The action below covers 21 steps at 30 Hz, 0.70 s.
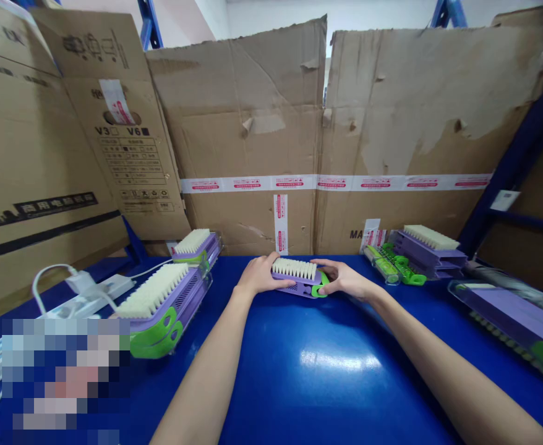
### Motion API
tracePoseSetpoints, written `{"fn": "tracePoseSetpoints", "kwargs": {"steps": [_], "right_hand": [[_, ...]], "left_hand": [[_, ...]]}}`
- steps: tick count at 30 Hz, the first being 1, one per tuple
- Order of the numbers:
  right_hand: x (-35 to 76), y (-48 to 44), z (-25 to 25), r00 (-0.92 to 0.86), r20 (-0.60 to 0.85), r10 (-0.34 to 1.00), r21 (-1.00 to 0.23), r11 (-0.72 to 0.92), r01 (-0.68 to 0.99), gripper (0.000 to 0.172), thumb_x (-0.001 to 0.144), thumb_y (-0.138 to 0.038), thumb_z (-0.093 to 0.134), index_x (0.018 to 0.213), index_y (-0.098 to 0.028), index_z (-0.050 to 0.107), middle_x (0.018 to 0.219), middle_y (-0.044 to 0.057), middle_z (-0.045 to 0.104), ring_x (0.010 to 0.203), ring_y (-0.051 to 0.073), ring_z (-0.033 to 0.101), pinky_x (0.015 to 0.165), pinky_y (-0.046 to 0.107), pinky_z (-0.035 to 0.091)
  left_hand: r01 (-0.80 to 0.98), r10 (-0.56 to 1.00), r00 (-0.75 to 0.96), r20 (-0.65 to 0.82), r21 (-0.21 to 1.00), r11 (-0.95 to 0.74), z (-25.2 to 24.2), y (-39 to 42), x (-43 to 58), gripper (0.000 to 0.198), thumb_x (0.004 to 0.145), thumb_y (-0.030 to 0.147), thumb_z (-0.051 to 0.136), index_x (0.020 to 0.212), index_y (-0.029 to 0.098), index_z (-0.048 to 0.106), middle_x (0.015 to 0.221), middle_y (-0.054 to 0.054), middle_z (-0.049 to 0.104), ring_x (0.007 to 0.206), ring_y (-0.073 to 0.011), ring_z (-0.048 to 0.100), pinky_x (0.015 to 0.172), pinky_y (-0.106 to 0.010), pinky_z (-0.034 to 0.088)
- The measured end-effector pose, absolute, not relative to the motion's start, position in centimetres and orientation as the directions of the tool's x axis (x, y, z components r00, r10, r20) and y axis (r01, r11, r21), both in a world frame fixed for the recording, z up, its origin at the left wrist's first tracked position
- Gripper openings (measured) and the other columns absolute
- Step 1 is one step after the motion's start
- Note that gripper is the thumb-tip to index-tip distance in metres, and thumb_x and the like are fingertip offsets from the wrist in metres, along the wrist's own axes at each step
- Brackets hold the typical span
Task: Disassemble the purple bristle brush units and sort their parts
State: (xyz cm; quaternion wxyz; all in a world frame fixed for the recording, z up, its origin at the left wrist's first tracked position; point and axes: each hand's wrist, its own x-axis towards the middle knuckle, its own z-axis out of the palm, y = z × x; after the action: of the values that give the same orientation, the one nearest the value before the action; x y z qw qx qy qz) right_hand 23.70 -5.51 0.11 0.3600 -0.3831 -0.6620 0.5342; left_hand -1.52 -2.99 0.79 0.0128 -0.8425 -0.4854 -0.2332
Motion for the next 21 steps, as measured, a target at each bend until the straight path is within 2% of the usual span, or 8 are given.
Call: {"fn": "tracePoseSetpoints", "kwargs": {"steps": [2,4,6,8,11,14,17,21], "right_hand": [[24.5,-5.5,0.3,-0.436,0.022,0.900,-0.997,0.055,0.063,0.081,0.050,-0.014,0.078,0.126,-0.018,0.049,0.116,0.010,0.062,0.107,0.023,0.057,0.096,0.038,0.043],[25.2,-5.4,0.2,-0.394,0.013,0.919,-1.000,0.007,-0.016,0.069,0.056,-0.022,0.078,0.120,-0.018,0.054,0.112,0.010,0.064,0.103,0.023,0.059,0.094,0.038,0.045],[25.3,-5.1,-0.2,-0.324,0.031,0.946,-0.997,0.004,-0.083,0.055,0.065,-0.035,0.074,0.114,-0.019,0.058,0.110,0.010,0.064,0.101,0.023,0.060,0.092,0.038,0.046],[24.8,-4.8,-0.8,-0.213,0.069,0.975,-0.995,0.052,-0.082,0.050,0.069,-0.045,0.069,0.111,-0.019,0.059,0.111,0.010,0.063,0.102,0.023,0.060,0.090,0.038,0.047],[23.3,-4.3,-2.1,0.003,0.189,0.982,-0.975,0.188,0.121,0.059,0.067,-0.048,0.070,0.117,-0.019,0.055,0.111,0.010,0.063,0.101,0.023,0.059,0.092,0.040,0.045],[22.1,-4.1,-3.1,0.122,0.393,0.911,-0.841,0.303,0.448,0.064,0.067,-0.048,0.068,0.121,-0.019,0.052,0.114,0.010,0.060,0.107,0.025,0.055,0.097,0.043,0.040],[22.0,-4.0,-3.8,0.089,0.556,0.826,-0.655,0.370,0.659,0.062,0.072,-0.044,0.062,0.127,-0.018,0.047,0.122,0.013,0.053,0.115,0.026,0.048,0.101,0.044,0.036],[22.6,-3.8,-4.3,0.002,0.624,0.782,-0.481,0.383,0.789,0.063,0.075,-0.033,0.056,0.133,-0.016,0.039,0.134,0.017,0.040,0.126,0.030,0.035,0.102,0.047,0.034]], "left_hand": [[0.815,0.810,0.417,0.412,0.224,-0.534,0.7,-3.0,-1.6,0.075,0.058,0.073,0.059,0.113,0.022,0.052,0.095,-0.007,0.067,0.088,-0.0275,0.063,0.072,-0.031,0.044],[0.813,0.813,0.397,0.427,0.247,-0.527,0.6,-2.9,-1.7,0.072,0.060,0.072,0.058,0.112,0.022,0.052,0.095,-0.007,0.067,0.088,-0.0269,0.063,0.072,-0.031,0.044],[0.833,0.823,0.346,0.450,0.257,-0.491,0.3,-2.8,-1.8,0.069,0.063,0.072,0.055,0.111,0.022,0.052,0.096,-0.008,0.066,0.088,-0.0271,0.062,0.072,-0.032,0.044],[0.864,0.831,0.296,0.472,0.239,-0.443,0.0,-2.5,-1.9,0.071,0.064,0.075,0.052,0.110,0.021,0.052,0.097,-0.009,0.065,0.091,-0.0286,0.061,0.074,-0.034,0.044],[0.891,0.829,0.263,0.494,0.205,-0.405,-0.5,-2.0,-2.0,0.073,0.062,0.075,0.053,0.110,0.020,0.051,0.103,-0.011,0.063,0.099,-0.0305,0.058,0.079,-0.037,0.043],[0.889,0.833,0.247,0.495,0.225,-0.398,-0.7,-1.7,-2.0,0.075,0.062,0.074,0.055,0.113,0.020,0.050,0.109,-0.012,0.061,0.104,-0.0308,0.055,0.083,-0.037,0.042],[0.878,0.842,0.232,0.486,0.268,-0.397,-0.9,-1.5,-1.9,0.077,0.062,0.073,0.056,0.117,0.019,0.048,0.111,-0.013,0.060,0.106,-0.0322,0.053,0.085,-0.039,0.041],[0.855,0.846,0.195,0.497,0.336,-0.395,-1.3,-1.3,-1.8,0.084,0.062,0.070,0.059,0.125,0.017,0.043,0.117,-0.016,0.056,0.110,-0.0340,0.050,0.089,-0.042,0.039]]}}
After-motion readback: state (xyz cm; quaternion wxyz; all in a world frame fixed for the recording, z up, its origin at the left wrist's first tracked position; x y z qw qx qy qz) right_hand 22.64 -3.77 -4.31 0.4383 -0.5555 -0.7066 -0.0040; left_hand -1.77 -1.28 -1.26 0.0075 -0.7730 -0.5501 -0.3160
